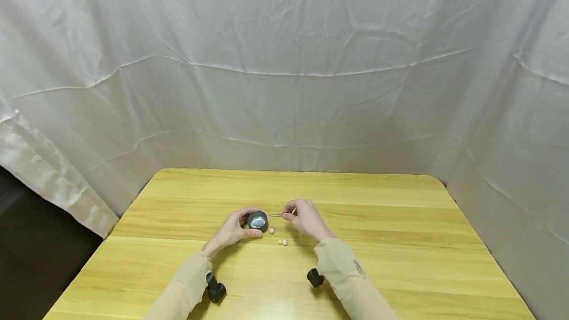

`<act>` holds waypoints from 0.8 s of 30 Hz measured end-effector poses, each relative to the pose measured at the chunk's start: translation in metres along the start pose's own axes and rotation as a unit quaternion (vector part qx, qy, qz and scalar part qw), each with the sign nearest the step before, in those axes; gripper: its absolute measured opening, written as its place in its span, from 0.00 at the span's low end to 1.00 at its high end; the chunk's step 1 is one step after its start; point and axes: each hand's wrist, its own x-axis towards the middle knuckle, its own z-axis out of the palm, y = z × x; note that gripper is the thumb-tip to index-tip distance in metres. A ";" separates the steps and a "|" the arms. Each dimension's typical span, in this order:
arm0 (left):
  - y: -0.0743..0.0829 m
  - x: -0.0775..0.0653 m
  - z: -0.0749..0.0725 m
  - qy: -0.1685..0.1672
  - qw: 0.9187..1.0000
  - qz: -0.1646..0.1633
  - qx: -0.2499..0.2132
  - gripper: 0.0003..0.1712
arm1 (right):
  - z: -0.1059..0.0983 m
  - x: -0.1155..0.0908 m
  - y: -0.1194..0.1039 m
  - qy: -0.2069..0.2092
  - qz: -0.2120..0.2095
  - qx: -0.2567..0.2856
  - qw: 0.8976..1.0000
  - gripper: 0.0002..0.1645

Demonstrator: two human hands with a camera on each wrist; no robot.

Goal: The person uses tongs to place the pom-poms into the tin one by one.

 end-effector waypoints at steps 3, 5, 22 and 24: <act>0.013 -0.004 -0.001 -0.003 1.000 0.001 0.001 0.34 | 0.001 0.002 -0.001 -0.001 -0.003 -0.002 1.000 0.05; 0.024 -0.008 -0.003 -0.008 1.000 0.002 -0.001 0.33 | 0.002 0.004 -0.001 -0.002 -0.006 -0.001 1.000 0.05; -0.001 0.000 -0.001 -0.007 1.000 0.011 0.003 0.35 | 0.007 0.013 -0.006 -0.022 0.004 0.014 1.000 0.05; -0.001 0.000 -0.002 -0.006 1.000 0.010 0.001 0.35 | 0.007 0.013 -0.006 -0.022 0.002 0.015 1.000 0.05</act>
